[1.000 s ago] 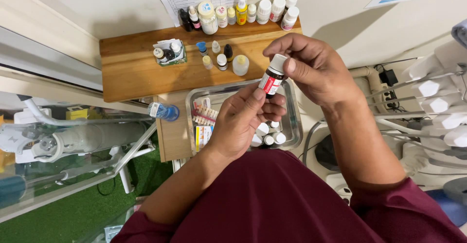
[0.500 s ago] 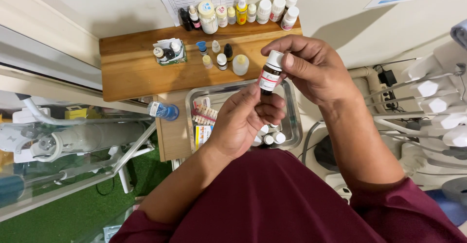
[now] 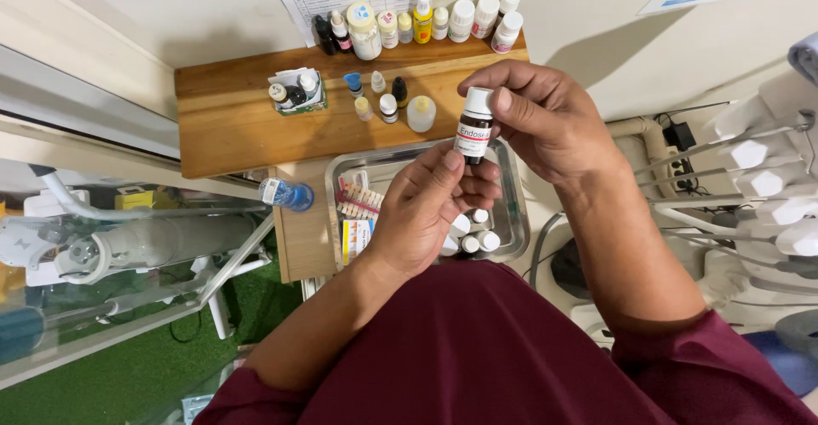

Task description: Organize and inspect various dental material bottles and shade guides on a laboratory tray.

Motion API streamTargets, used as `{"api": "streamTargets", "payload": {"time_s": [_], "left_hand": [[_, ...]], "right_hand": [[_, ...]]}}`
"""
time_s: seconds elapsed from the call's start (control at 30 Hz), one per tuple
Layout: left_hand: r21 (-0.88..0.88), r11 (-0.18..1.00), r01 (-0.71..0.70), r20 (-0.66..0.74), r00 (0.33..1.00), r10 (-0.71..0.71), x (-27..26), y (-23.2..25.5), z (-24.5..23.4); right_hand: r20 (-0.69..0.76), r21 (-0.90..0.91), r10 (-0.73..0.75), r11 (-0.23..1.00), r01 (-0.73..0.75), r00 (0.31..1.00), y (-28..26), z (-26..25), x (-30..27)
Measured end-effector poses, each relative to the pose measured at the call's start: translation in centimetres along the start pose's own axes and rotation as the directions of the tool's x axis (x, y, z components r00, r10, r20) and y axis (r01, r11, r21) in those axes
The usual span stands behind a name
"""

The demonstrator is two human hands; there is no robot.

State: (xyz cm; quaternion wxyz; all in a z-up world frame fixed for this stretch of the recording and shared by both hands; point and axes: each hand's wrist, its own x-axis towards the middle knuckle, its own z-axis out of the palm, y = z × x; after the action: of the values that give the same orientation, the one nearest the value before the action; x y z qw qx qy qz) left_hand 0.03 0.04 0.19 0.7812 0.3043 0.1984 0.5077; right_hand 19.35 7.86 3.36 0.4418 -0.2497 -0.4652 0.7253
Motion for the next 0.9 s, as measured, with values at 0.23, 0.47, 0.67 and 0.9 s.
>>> {"api": "streamTargets", "payload": {"time_s": [0.23,0.47,0.67,0.9], "left_hand": [[0.005,1.000,-0.002,0.005,1.000,0.001,0.2,-0.4,-0.3],[-0.001,1.000,0.008,0.007,1.000,-0.008,0.3,-0.4,-0.5],[0.027,1.000,0.002,-0.011,1.000,-0.002,0.3,-0.3,-0.5],[0.511,0.860,-0.005,-0.219,0.966,0.135,1.1,-2.3,-4.6]], "right_hand": [[-0.008,-0.007,-0.003,1.000,0.003,1.000,0.1,-0.1,0.0],[-0.011,-0.012,-0.004,1.000,0.004,1.000,0.2,-0.2,0.1],[-0.010,-0.053,-0.009,0.999,0.009,1.000,-0.2,0.2,0.2],[0.024,-0.528,-0.125,0.841,0.119,0.992,1.0,-1.1,1.3]]}}
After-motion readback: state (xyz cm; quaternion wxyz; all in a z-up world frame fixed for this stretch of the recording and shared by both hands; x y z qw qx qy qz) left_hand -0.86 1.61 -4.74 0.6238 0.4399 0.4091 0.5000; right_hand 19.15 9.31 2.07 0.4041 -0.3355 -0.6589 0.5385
